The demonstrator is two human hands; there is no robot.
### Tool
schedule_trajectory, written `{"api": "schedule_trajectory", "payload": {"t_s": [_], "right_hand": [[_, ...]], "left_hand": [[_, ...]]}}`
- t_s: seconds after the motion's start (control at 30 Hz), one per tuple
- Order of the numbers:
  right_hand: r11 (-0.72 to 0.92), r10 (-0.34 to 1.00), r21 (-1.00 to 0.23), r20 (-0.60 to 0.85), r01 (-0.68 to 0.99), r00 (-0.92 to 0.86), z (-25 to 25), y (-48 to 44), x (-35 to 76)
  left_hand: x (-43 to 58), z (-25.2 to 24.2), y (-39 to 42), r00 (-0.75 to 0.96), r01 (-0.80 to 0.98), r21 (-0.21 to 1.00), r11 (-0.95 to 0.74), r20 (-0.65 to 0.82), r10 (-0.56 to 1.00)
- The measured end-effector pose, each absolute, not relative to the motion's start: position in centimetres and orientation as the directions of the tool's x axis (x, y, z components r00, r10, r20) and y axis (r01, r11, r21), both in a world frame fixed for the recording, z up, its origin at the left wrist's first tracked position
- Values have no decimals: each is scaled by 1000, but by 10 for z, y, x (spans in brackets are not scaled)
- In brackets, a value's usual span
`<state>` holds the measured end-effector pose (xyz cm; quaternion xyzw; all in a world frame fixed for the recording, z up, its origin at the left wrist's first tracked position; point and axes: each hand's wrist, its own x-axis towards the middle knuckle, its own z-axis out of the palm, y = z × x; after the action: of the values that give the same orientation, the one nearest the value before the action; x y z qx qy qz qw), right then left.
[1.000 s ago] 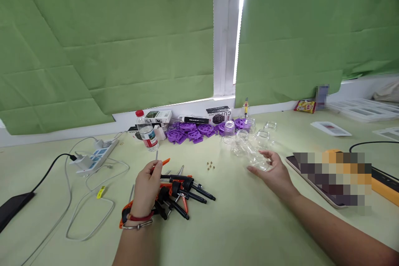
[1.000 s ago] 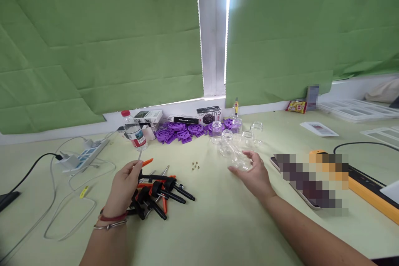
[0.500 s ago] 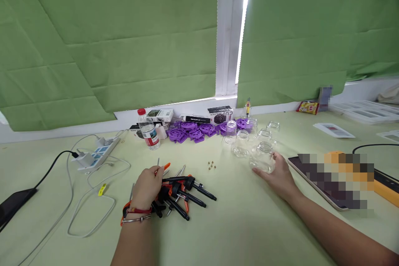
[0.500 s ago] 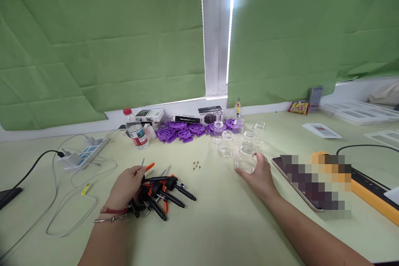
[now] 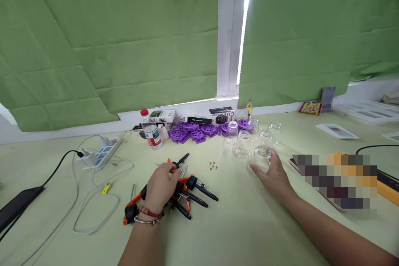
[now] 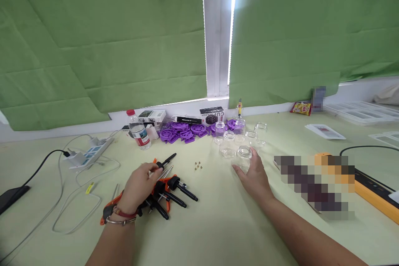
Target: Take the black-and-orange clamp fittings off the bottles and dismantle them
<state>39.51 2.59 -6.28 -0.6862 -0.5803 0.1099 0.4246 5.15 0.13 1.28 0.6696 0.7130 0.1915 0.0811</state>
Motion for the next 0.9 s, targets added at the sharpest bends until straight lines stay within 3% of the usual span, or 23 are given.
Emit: {"api": "schedule_trajectory", "payload": {"t_s": [0.1,0.2,0.37,0.5,0.6,0.73,0.9], "right_hand": [[20,891,-736,320,677,322,-64,27,400],[45,873,-737,358,675,333,-65,29,405],[146,746,-599,590,787,310,-53,24,402],[351,630,-421,767,836,121,-31,9,379],[527,684,-389,721,756,-107,-20,1,350],[594,801,-564,482,573,-355,-23,8,303],[379,916,-831,273,407,-294,-33,34,256]], "left_hand": [[60,8,-2,75,909,412,-63,-12,997],[59,1,-3,116,913,400,-77,-73,991],[53,-2,-2,137,900,426,-96,-66,988],[51,-2,-2,124,847,523,-96,-17,992],[49,-5,0,103,772,625,-113,52,993],[47,-8,2,99,731,665,-153,118,988],[46,-5,1,90,658,739,-147,117,989]]}}
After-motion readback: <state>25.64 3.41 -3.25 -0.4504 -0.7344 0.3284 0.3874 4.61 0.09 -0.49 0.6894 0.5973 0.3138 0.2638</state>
